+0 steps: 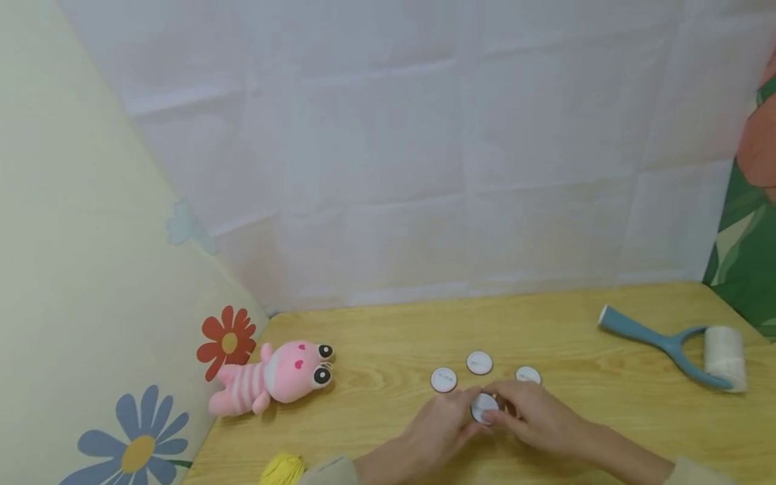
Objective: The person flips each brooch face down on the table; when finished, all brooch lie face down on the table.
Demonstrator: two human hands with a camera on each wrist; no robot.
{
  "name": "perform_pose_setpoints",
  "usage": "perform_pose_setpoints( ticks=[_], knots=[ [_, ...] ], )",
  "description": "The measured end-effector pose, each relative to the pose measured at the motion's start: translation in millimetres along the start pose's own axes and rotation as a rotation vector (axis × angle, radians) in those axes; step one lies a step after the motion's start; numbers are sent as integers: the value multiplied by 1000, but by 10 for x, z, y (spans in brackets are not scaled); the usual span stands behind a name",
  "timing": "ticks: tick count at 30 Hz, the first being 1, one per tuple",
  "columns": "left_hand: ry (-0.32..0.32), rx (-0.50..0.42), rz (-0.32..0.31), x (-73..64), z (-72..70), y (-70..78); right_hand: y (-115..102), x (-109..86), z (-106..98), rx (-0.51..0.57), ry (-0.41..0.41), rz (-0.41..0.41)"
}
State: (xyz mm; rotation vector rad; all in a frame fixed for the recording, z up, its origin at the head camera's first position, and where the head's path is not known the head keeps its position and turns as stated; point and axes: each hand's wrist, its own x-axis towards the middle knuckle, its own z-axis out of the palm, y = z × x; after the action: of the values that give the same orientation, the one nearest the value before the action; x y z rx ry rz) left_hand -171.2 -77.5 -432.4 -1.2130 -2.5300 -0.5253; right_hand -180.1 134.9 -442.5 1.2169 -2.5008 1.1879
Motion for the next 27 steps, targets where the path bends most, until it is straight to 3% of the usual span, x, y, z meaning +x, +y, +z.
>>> perform_pose_setpoints(
  ticks=[3, 7, 15, 21, 27],
  knots=[
    [-17, -10, 2, -22, -6, -4, 14, -26, -16, -49, -44, -91],
    [-59, -27, 1, -42, -8, -4, 15, -55, -22, -156, -40, -167],
    [-6, -34, -12, -51, -4, -9, -21, -75, 54, -416, 77, -162],
    [11, 31, -31, -35, 44, -17, 13, -53, 92, -537, 101, -202],
    [-80, 193, -23, -41, 83, -4, 44, -50, 129, -586, 33, -225]
  ],
)
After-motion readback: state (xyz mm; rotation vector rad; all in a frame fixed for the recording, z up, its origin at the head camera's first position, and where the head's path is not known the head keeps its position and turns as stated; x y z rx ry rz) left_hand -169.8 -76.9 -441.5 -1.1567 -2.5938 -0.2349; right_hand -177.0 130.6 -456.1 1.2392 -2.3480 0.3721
